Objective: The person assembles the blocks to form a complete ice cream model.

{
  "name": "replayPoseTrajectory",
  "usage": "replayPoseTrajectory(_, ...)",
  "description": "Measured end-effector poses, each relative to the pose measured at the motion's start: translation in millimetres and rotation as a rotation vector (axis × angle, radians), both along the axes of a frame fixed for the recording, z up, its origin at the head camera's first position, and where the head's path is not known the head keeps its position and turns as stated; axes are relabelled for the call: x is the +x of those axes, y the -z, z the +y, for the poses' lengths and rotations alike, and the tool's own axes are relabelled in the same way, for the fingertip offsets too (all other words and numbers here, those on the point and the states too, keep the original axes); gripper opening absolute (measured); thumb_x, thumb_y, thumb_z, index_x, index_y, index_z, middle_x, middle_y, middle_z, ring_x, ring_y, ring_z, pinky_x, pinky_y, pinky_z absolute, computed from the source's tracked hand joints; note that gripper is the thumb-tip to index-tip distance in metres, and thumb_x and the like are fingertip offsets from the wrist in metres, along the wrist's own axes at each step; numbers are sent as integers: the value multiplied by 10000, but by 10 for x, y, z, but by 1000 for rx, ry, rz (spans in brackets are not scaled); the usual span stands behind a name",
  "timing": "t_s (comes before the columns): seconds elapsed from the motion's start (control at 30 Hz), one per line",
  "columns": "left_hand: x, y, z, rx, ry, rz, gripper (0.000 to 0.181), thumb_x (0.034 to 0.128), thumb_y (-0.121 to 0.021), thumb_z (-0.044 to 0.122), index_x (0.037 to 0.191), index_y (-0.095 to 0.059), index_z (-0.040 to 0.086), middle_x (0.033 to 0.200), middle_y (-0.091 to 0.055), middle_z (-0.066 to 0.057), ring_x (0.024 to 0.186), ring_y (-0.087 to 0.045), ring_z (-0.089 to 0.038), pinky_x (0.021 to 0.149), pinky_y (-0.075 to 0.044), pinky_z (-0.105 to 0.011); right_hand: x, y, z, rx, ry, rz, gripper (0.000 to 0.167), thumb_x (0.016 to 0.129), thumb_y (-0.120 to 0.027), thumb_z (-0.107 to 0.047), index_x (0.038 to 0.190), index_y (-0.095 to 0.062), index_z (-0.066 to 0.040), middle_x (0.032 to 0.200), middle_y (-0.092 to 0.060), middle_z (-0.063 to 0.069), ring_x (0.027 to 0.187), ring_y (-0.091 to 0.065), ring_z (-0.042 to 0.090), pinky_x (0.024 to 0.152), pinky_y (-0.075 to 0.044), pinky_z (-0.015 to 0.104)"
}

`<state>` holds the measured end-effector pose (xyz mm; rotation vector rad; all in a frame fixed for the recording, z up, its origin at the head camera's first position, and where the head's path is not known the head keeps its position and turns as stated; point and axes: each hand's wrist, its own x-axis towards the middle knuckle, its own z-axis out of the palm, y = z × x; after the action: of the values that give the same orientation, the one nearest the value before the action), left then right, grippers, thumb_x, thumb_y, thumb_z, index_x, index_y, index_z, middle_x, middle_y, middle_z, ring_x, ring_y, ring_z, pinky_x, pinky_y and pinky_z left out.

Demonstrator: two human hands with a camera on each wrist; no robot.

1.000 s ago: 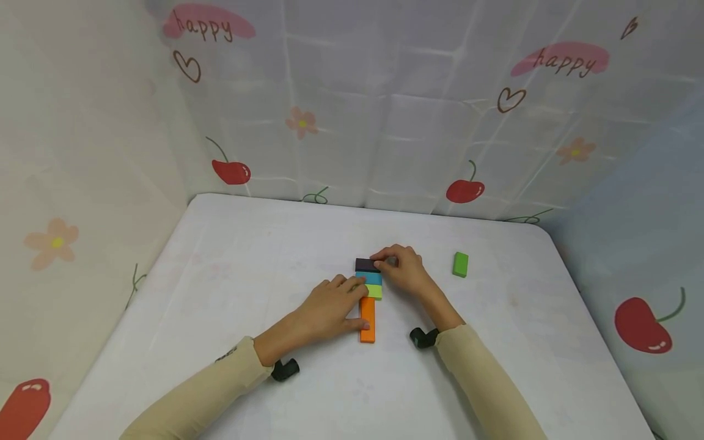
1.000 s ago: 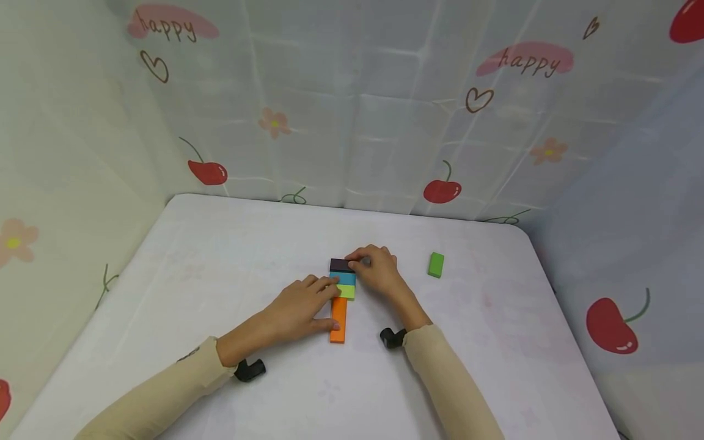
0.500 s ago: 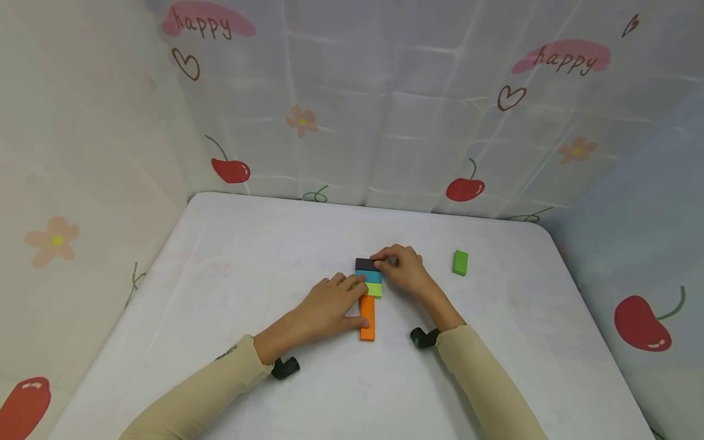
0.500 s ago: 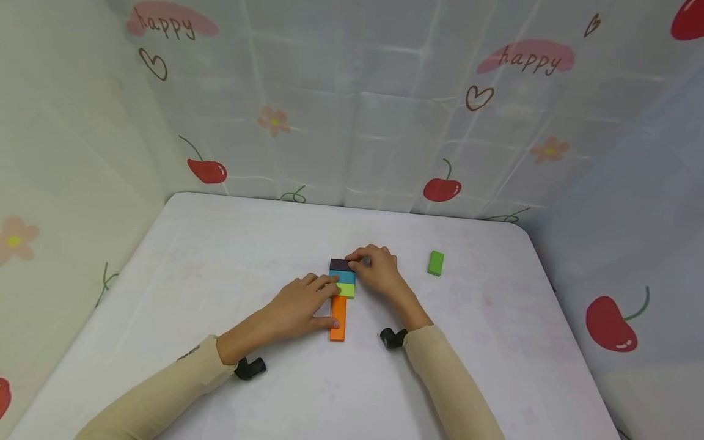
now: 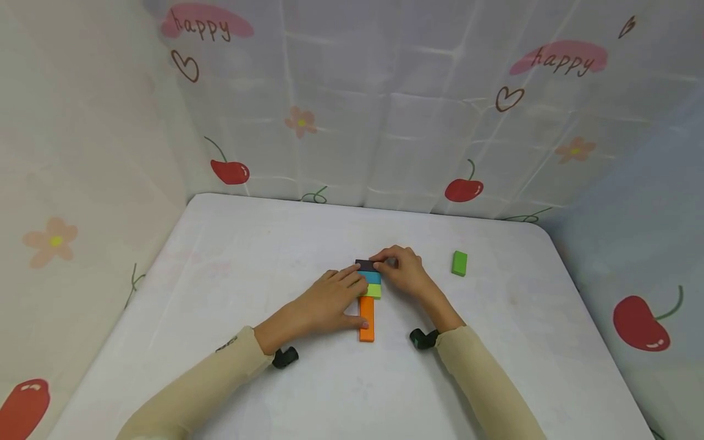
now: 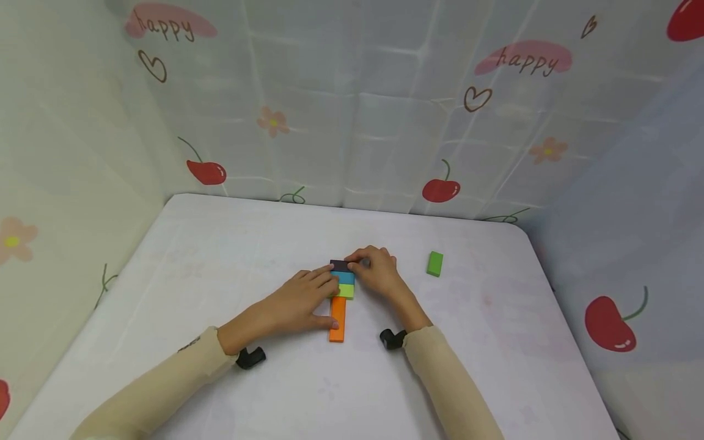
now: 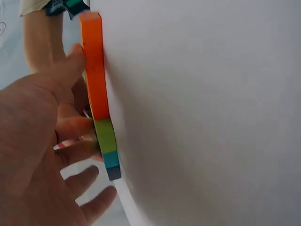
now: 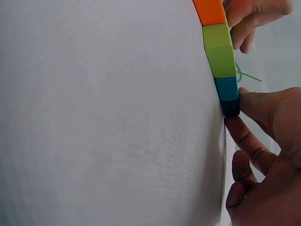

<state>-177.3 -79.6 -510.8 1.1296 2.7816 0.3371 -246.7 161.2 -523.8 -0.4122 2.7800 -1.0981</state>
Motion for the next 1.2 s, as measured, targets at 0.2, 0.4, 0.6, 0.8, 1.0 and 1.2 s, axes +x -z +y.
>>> replayPoseTrajectory(0.2,-119,-32,-10,41,61,2,646,895,-709,765,1210,-550,225,1318,-550,21,1324,-607,-228,1204,-461,-445,-9,-5,2,-3,-12,0,185,1033,-737,-228,1197,-822,-212,1238,-753,65,1116,-555,288,1009,-320,518)
replayPoseTrajectory(0.4,-181,-14,-14,87,65,-17,674,844,-758,778,1182,-548,235,1130,-480,68,976,-528,-103,1050,-500,-396,-3,-11,3,-3,-18,13,182,1032,-738,-226,1192,-824,-221,1237,-763,57,1118,-572,284,1012,-331,530)
replayPoseTrajectory(0.6,-194,-8,-4,73,60,-16,689,834,-751,798,1195,-544,248,1157,-488,68,1031,-536,-91,1088,-498,-425,0,-26,6,1,-32,25,180,1033,-736,-210,1190,-822,-201,1224,-769,62,1132,-589,291,1020,-341,550)
replayPoseTrajectory(0.8,-193,-10,6,79,52,-20,696,823,-765,794,1192,-544,246,1160,-493,72,1055,-541,-91,1057,-490,-412,3,-47,6,9,-30,7,178,1036,-730,-215,1192,-816,-200,1235,-761,61,1128,-577,293,1029,-339,549)
replayPoseTrajectory(1.0,-187,-1,5,84,43,-30,691,825,-768,790,1191,-543,249,1148,-483,77,1050,-533,-87,1029,-478,-397,20,-3,18,14,-30,11,203,1037,-731,-238,1226,-806,-229,1225,-751,50,1106,-566,282,997,-343,507)
replayPoseTrajectory(1.2,-198,12,7,67,36,-30,703,816,-751,817,1190,-536,262,1146,-482,79,1041,-541,-95,1052,-488,-431,91,-44,124,45,-17,38,319,1046,-713,-328,1334,-748,-196,1139,-737,60,1011,-541,272,921,-321,433)
